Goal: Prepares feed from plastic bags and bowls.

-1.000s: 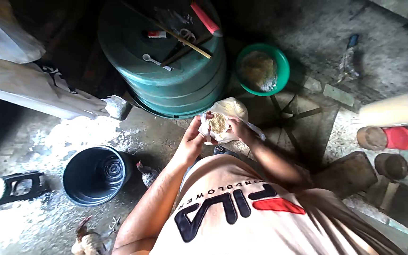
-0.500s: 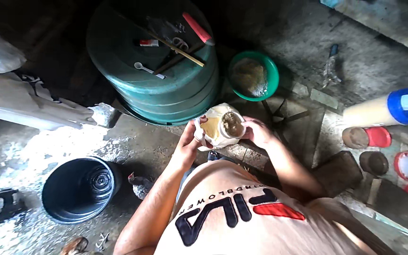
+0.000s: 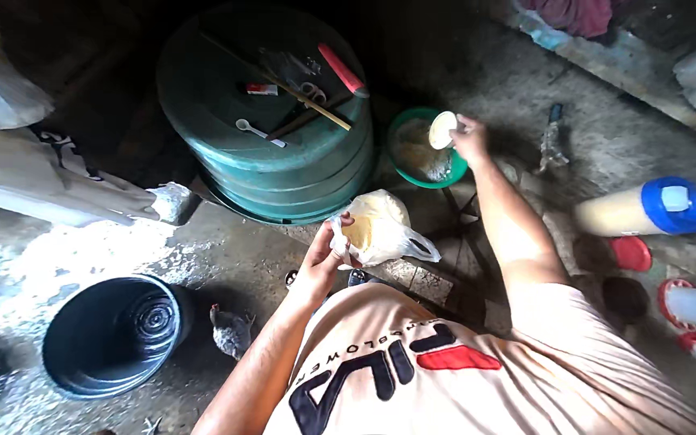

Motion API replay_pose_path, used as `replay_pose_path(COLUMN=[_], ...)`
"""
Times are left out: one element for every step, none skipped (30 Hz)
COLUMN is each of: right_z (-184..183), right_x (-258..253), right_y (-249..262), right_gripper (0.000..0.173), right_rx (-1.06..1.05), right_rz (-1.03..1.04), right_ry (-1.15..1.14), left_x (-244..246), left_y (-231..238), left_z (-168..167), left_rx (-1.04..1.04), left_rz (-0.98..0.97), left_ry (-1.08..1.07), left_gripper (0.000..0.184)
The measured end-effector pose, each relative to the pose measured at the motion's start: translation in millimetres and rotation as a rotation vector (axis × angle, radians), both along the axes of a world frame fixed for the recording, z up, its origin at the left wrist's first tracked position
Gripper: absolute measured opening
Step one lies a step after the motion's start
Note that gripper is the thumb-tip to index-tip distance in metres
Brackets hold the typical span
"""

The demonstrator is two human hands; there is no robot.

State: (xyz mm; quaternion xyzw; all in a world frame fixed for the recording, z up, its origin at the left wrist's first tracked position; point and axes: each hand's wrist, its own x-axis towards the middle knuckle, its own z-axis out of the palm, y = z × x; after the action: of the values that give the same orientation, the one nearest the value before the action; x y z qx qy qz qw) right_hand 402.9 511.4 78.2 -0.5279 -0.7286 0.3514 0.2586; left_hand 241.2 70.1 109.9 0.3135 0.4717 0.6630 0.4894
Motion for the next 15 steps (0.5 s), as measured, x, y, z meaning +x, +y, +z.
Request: replay_pose_path(right_z=[-8,-16,-20,-24,-26,-27,-28,-28,-29,-31,-33,-35,-36,-34,-30], right_x=[-14,-28,-41,-52,-62,-71,-78,-84,-89,-93,-95,-95,-94,-92,-88], right_y=[1,1,1,1,1,1,3,4,7,11,16,23,31,37,41], right_gripper=[0.059,0.058,0.058,0.056,0.056,0.055,0.055,0.055,0.054,0.054,0.052,0.051,0.051,0.051,0.051], right_rx=[-0.006,-0.013,-0.021,-0.023,-0.027,-0.028,-0.023,-0.028,-0.035,-0.036,-0.032,-0.025,-0.025,-0.024,-0.031], right_rz=[0.024,0.045,0.059,0.067,0.065,0.055,0.034,0.015,-0.005,-0.027,-0.049,-0.075,-0.102,-0.13,-0.162], right_ry=[-0.069,-0.113,-0.141,-0.154,-0.169,-0.179,-0.178,-0.159,-0.15,-0.17,-0.202,-0.234,-0.239,-0.256,-0.278], left_x=[1,1,1,1,1,1,1,1,1,1,1,1,2,2,2], left_y=[-2,-3,-5,-6,-8,-8,-9,-9,-9,-8,-8,-7,-6,-5,-4], left_z=[0,0,0,0,1,1,1,2,2,2,2,1,2,2,2], left_rx=[-0.004,-0.009,-0.013,-0.015,-0.02,-0.025,-0.027,-0.028,-0.03,-0.033,-0.033,-0.031,-0.03,-0.031,-0.031], left_rz=[0.009,0.018,0.029,0.041,0.054,0.067,0.074,0.08,0.086,0.09,0.091,0.091,0.091,0.092,0.093], left_ry=[0.0,0.002,-0.002,-0.007,-0.006,-0.008,-0.011,-0.011,-0.014,-0.016,-0.015,-0.018,-0.019,-0.019,-0.02], left_gripper=[0.036,0.036,0.037,0.038,0.038,0.038,0.04,0.041,0.042,0.042,0.043,0.043,0.042,0.041,0.04])
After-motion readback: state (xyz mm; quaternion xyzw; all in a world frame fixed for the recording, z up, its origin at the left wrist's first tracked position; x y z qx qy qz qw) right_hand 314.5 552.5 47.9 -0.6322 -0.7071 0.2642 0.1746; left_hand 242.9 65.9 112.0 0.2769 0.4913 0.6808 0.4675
